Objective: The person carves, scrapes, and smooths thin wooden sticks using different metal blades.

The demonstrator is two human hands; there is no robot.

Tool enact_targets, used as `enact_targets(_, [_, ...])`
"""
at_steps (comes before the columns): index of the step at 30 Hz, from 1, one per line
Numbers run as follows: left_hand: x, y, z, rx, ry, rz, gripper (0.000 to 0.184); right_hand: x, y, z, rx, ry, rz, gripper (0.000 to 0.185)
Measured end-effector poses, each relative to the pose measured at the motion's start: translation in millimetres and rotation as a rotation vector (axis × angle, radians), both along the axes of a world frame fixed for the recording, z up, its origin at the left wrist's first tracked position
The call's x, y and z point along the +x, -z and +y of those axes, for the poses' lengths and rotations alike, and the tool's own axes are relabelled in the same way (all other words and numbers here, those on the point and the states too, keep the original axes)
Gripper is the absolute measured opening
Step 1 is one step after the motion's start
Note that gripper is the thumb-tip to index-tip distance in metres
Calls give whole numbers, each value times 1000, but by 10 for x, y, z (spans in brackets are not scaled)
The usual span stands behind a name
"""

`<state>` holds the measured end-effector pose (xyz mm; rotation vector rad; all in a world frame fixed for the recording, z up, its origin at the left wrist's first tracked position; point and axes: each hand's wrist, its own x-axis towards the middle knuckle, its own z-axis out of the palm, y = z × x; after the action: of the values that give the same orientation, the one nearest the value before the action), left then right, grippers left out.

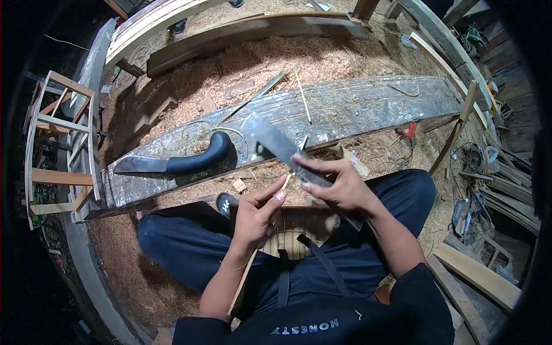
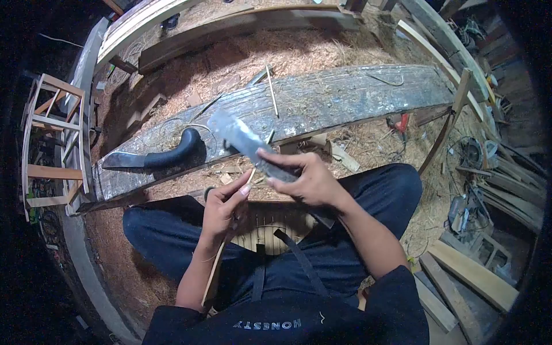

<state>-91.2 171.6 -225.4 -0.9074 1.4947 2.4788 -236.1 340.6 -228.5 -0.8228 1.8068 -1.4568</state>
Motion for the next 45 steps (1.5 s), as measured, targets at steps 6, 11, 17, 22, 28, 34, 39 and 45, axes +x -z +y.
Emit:
enact_targets(6, [-2,4,19,-2,-11,0,39,4,-85,-19,5,-34,43,53])
enact_targets(11, [19,-5,30,9,-28,0,38,-61,-90,-6,82,15,-117,54])
enact_targets(17, [31,132,11,-42,-30,35,36,-74,-63,-19,19,60,-53,52])
enact_targets(22, [12,6,23,-14,-35,-14,35,-102,-78,-12,114,105,-138,53])
enact_targets(28, [11,50,17,6,-38,3,36,-81,-95,9,63,56,-49,53])
enact_targets(34, [-16,-15,32,-47,-14,9,39,-31,51,3,-104,49,133,51])
enact_targets(39, [26,-15,28,-34,-7,0,40,-231,-36,140,-105,306,-105,56])
enact_targets(45, [59,43,32,-10,-28,66,43,-171,-79,188,-127,311,-289,62])
